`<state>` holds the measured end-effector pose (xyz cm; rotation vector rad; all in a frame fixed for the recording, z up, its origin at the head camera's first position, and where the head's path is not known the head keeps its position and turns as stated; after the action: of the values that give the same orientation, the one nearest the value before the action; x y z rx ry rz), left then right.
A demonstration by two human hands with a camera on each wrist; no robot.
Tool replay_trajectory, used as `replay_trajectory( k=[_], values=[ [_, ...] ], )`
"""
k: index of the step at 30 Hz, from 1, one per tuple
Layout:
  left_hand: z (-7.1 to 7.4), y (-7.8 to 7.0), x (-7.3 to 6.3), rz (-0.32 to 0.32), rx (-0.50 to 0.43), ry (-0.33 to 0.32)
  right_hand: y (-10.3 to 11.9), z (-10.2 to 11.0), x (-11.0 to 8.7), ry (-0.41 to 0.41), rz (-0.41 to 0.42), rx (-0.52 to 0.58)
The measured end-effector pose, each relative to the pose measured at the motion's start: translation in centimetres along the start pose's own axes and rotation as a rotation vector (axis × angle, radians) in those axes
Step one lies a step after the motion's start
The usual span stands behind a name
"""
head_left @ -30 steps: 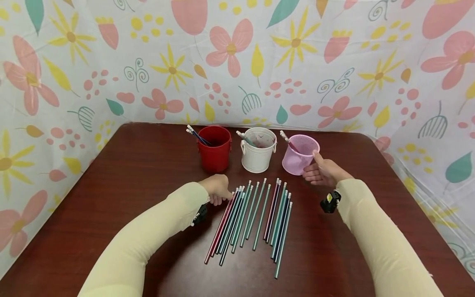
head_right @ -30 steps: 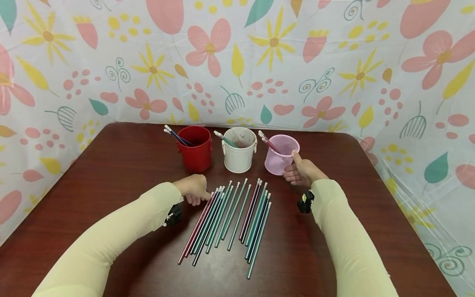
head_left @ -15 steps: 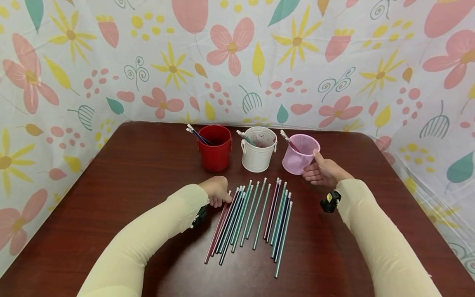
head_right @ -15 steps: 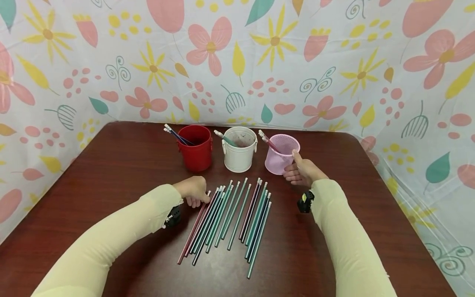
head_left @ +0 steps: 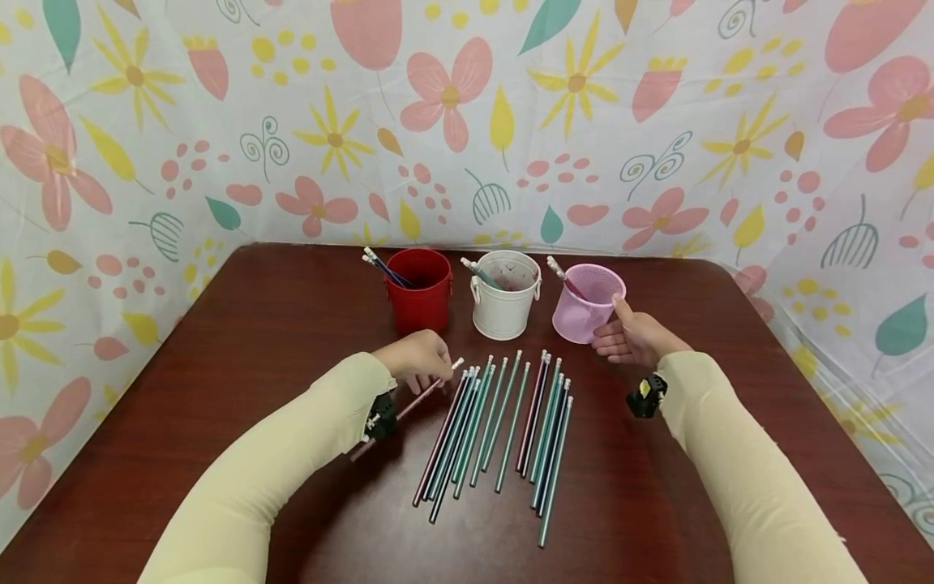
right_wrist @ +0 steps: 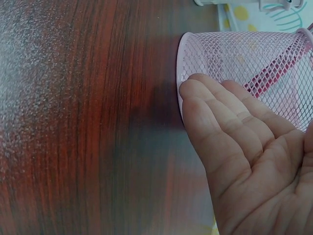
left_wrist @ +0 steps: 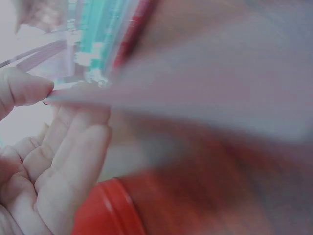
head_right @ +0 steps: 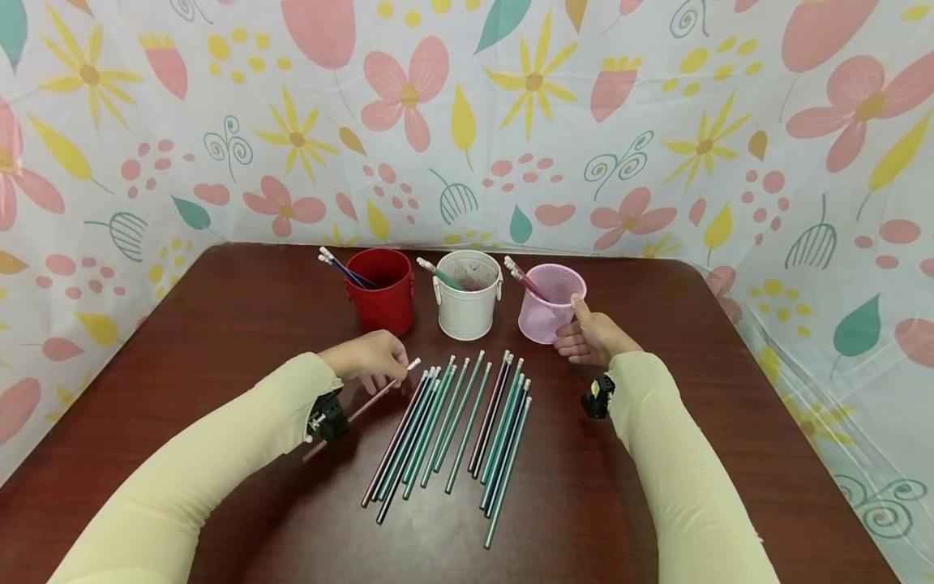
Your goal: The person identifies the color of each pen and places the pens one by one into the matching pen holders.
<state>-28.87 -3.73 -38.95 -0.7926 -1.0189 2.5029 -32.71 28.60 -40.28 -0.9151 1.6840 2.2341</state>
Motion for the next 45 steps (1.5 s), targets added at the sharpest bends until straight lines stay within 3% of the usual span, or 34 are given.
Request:
replay_trajectory(
  k=[6,9,15,22,28,34,40,45],
  values=[
    [1.8,-1.5,-1.0,-0.042,-0.160,-0.048,0.1,0.1,-0.1,-0.009,0.001,0.000],
    [2.7,-2.1,-1.3,-0.086,-0.228,-0.115,0.0,0.2,-0.1,-0.009,-0.003,0.001],
    [4.6,-2.8,-2.2,-0.289,-0.435,-0.375,-0.1,0.2,-0.2,-0.012,-0.010,0.015],
    [6.5,-3.5,-4.7,-0.438,-0.518,-0.683,0.0,0.1,-0.2,-0.018,-0.006,0.017],
    [7.6,-3.6,-6.3,-0.562,-0.800,-0.890,0.0,0.0,-0.2,-0.022,-0.007,0.015],
    [7.9,-4.3,-6.9,-0.685,-1.002,-0.957,0.1,-0.2,0.0,-0.014,0.004,-0.014],
    [7.9,-5.8,-7.0,-0.740,-1.087,-0.969,0.0,-0.3,-0.1,-0.023,0.001,-0.002],
    [7.6,-7.6,-6.1,-0.753,-1.146,-0.961,0.0,-0.2,-0.3,-0.036,-0.001,0.016]
  ],
)
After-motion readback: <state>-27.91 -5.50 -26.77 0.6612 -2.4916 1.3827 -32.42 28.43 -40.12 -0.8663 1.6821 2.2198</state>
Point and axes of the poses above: each hand's wrist, its own x-axis towards the middle knuckle, its own z-axis out of the back of the hand, y = z × x, the point moved 6 cm from there along x, towards the middle knuckle, and after that the axes turned 7 degrees about -z, right-handed, at the moved point
